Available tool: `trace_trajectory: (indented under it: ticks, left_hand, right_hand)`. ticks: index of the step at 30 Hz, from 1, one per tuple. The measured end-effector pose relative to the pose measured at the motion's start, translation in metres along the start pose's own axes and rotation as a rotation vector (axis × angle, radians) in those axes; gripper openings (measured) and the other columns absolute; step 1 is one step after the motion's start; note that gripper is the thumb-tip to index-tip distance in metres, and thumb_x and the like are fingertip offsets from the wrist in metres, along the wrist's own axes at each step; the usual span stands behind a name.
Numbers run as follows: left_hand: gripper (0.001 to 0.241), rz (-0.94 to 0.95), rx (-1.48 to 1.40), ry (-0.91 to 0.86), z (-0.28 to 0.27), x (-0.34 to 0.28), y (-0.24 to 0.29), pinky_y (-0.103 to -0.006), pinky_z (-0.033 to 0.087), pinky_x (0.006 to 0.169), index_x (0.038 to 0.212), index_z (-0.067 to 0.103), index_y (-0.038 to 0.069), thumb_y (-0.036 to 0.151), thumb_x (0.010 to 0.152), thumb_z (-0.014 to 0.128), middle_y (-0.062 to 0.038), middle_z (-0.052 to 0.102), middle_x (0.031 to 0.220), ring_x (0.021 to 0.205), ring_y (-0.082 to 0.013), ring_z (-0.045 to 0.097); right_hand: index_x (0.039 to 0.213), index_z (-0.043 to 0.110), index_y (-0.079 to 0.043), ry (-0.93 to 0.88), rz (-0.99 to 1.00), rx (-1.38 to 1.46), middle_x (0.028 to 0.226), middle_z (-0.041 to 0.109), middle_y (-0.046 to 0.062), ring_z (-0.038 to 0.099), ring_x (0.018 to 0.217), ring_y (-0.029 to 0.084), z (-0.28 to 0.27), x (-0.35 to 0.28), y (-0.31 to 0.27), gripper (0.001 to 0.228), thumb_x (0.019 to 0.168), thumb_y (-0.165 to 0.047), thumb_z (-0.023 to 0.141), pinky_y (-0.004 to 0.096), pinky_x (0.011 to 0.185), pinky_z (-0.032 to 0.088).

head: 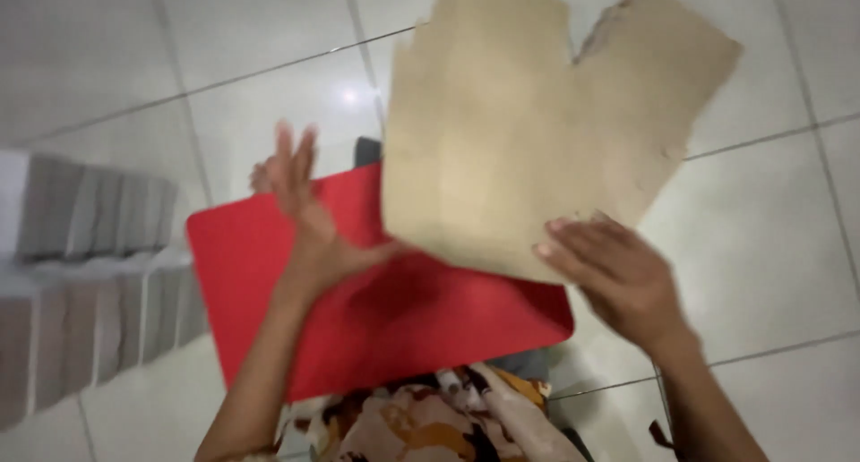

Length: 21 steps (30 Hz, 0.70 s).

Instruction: Folding flat cardboard templates into 3D boxes and stacking them.

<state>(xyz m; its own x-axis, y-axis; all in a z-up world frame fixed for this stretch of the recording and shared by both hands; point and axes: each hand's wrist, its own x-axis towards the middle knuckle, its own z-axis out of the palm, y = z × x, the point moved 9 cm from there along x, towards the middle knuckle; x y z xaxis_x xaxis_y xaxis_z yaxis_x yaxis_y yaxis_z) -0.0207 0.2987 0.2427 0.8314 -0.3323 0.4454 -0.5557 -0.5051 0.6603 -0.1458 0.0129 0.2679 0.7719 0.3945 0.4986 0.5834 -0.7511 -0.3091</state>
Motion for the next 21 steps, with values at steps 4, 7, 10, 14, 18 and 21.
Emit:
trace_trajectory:
  ticks: [4, 7, 10, 14, 18, 21]
  left_hand:
    - [0.165, 0.019, 0.091, 0.051, -0.067, -0.129, -0.037, -0.0623, 0.019, 0.127, 0.163, 0.004, 0.014, 0.047, 0.038, 0.106, -0.033, 0.014, 0.164, 0.151, -0.0548, 0.020]
    - [0.100, -0.020, 0.083, -0.090, -0.071, -0.202, -0.039, -0.0589, 0.016, 0.127, 0.139, 0.054, -0.002, 0.061, 0.069, 0.084, -0.023, 0.048, 0.148, 0.146, -0.0488, 0.036]
    - [0.030, 0.075, 0.256, -0.201, -0.057, -0.253, -0.025, -0.0657, 0.034, 0.114, 0.088, 0.081, 0.022, 0.048, 0.075, 0.086, -0.004, 0.071, 0.107, 0.125, -0.0349, 0.056]
    - [0.018, 0.002, 0.178, -0.214, -0.056, -0.285, -0.018, -0.0527, 0.042, 0.114, 0.097, 0.081, 0.025, 0.037, 0.083, 0.085, -0.001, 0.076, 0.111, 0.119, -0.0259, 0.066]
    - [0.023, -0.036, 0.242, -0.173, -0.043, -0.311, -0.042, -0.0455, 0.047, 0.115, 0.107, 0.076, 0.017, 0.036, 0.093, 0.076, -0.003, 0.077, 0.103, 0.101, -0.0201, 0.073]
    - [0.023, -0.056, 0.181, -0.174, -0.035, -0.292, -0.059, -0.0456, 0.049, 0.109, 0.114, 0.074, 0.019, 0.031, 0.095, 0.072, -0.005, 0.074, 0.096, 0.099, -0.0232, 0.072]
  right_hand:
    - [0.126, 0.073, -0.021, -0.006, -0.088, 0.048, 0.132, 0.072, 0.009, 0.070, 0.116, 0.028, 0.067, -0.007, -0.067, 0.035, 0.107, -0.018, 0.044, 0.043, 0.101, 0.052]
    - [0.135, 0.069, -0.027, -0.167, -0.102, 0.010, 0.129, 0.072, 0.009, 0.069, 0.118, 0.025, 0.112, -0.022, -0.110, 0.036, 0.105, -0.023, 0.048, 0.040, 0.104, 0.050]
    - [0.130, 0.071, -0.023, -0.329, -0.091, 0.056, 0.126, 0.072, 0.016, 0.068, 0.120, 0.029, 0.144, -0.040, -0.145, 0.041, 0.091, -0.036, 0.070, 0.045, 0.103, 0.049]
    - [0.126, 0.073, -0.028, -0.476, -0.012, 0.161, 0.126, 0.072, 0.012, 0.066, 0.122, 0.028, 0.149, -0.051, -0.161, 0.030, 0.097, -0.029, 0.065, 0.045, 0.103, 0.049]
    - [0.104, 0.079, -0.021, -0.579, 0.158, 0.316, 0.103, 0.081, 0.012, 0.075, 0.106, 0.031, 0.156, -0.047, -0.145, 0.015, 0.093, -0.026, 0.070, 0.046, 0.104, 0.052]
    - [0.096, 0.079, -0.020, -0.483, 0.270, 0.368, 0.100, 0.080, 0.005, 0.071, 0.112, 0.029, 0.149, -0.033, -0.118, 0.014, 0.093, -0.031, 0.072, 0.045, 0.103, 0.048]
